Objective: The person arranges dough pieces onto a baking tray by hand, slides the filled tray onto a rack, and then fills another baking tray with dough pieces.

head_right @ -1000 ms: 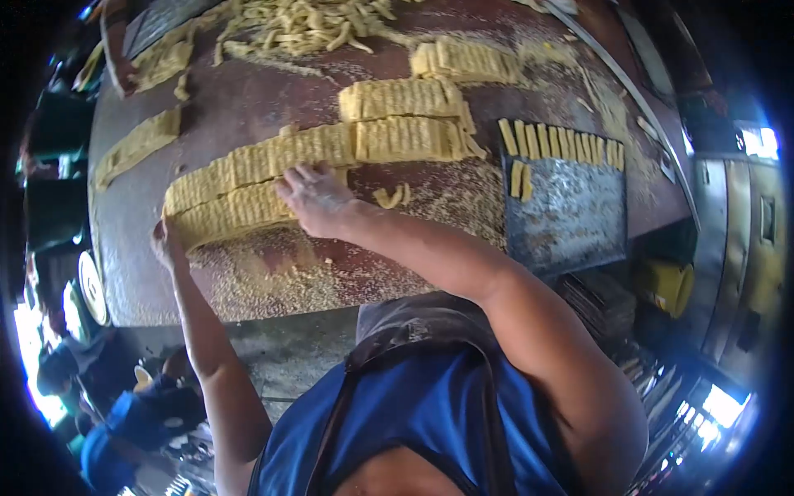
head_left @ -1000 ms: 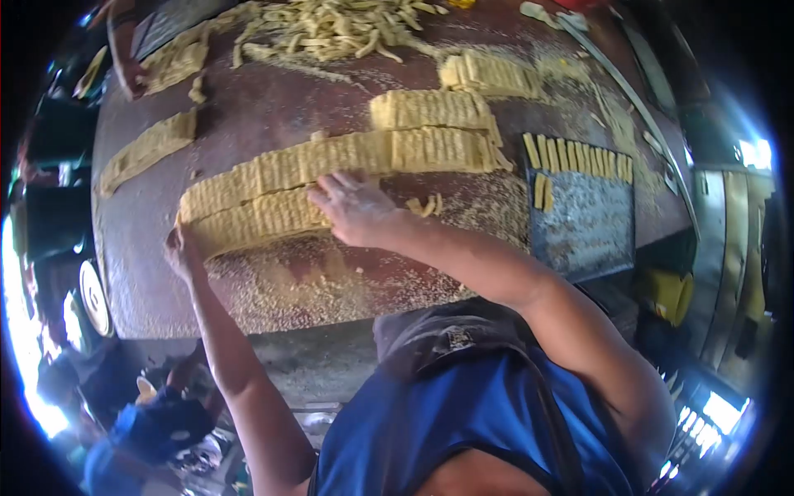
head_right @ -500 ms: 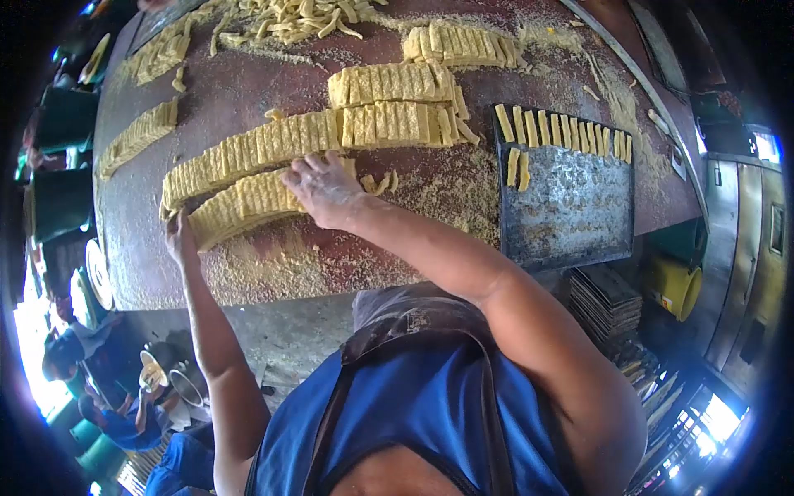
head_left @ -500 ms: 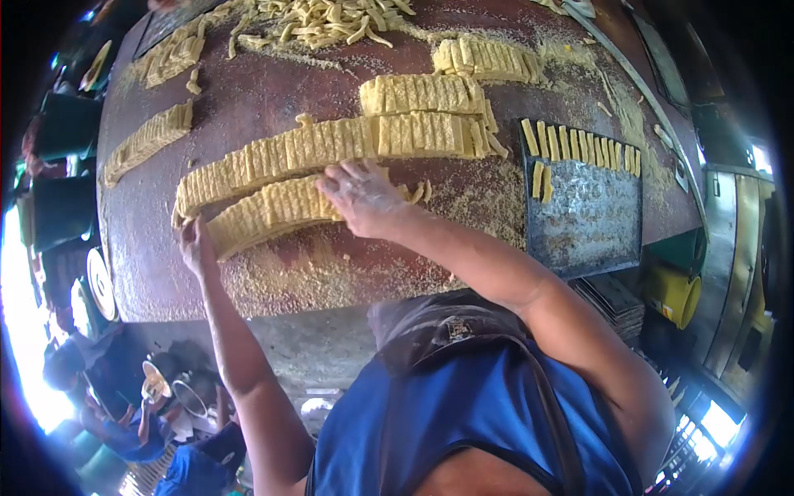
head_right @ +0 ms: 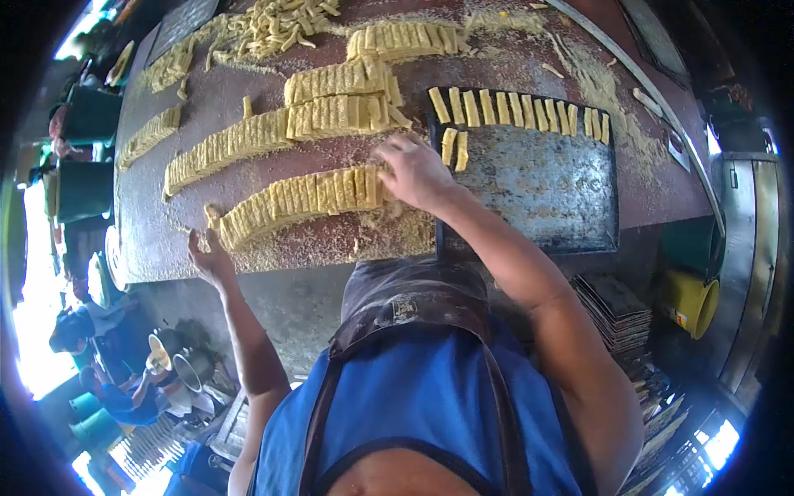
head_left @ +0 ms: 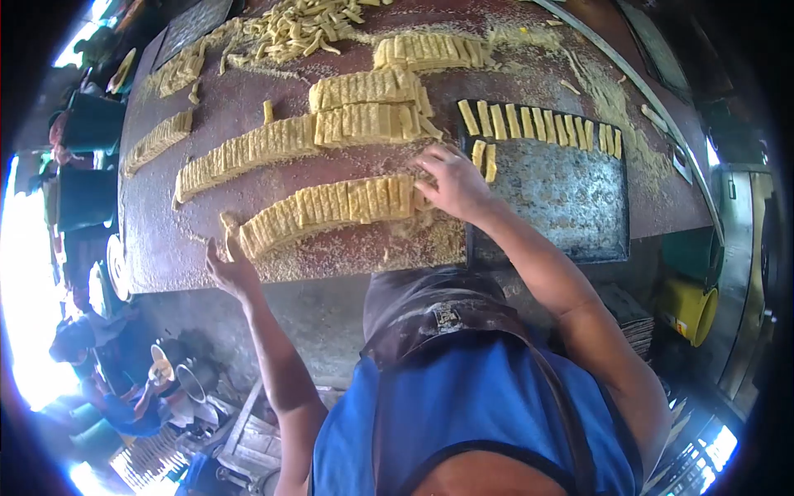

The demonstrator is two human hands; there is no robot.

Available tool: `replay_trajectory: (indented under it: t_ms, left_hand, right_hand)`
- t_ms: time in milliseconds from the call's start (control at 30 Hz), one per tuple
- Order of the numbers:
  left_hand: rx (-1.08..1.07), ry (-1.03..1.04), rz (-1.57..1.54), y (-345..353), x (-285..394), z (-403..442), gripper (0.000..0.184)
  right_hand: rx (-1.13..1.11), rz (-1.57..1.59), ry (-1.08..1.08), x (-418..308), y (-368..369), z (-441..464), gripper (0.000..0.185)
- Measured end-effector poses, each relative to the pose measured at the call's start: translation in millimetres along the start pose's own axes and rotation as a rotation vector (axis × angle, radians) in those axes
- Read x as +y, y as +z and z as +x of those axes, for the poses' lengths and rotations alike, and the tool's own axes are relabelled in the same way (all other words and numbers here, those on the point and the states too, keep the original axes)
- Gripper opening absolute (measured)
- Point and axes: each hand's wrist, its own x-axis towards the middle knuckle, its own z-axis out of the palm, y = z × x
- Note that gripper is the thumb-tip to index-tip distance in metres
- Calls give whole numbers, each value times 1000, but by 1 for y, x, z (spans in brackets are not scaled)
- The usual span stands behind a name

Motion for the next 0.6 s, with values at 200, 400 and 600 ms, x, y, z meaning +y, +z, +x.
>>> replay_trajectory:
  t_ms: [200,400,600]
  left_hand:
    - [-410,356,-420,31,117,-61,19]
    - [-1055,385,-767,34,204,-87,32]
    - [-1351,537,-670,56,265,-121,23]
  right_hand:
    - [129,-153,-119,18,54,-33,28]
    - [179,555,284,4,23,-55,29]
    - [309,538,445,11,-3,-84,24]
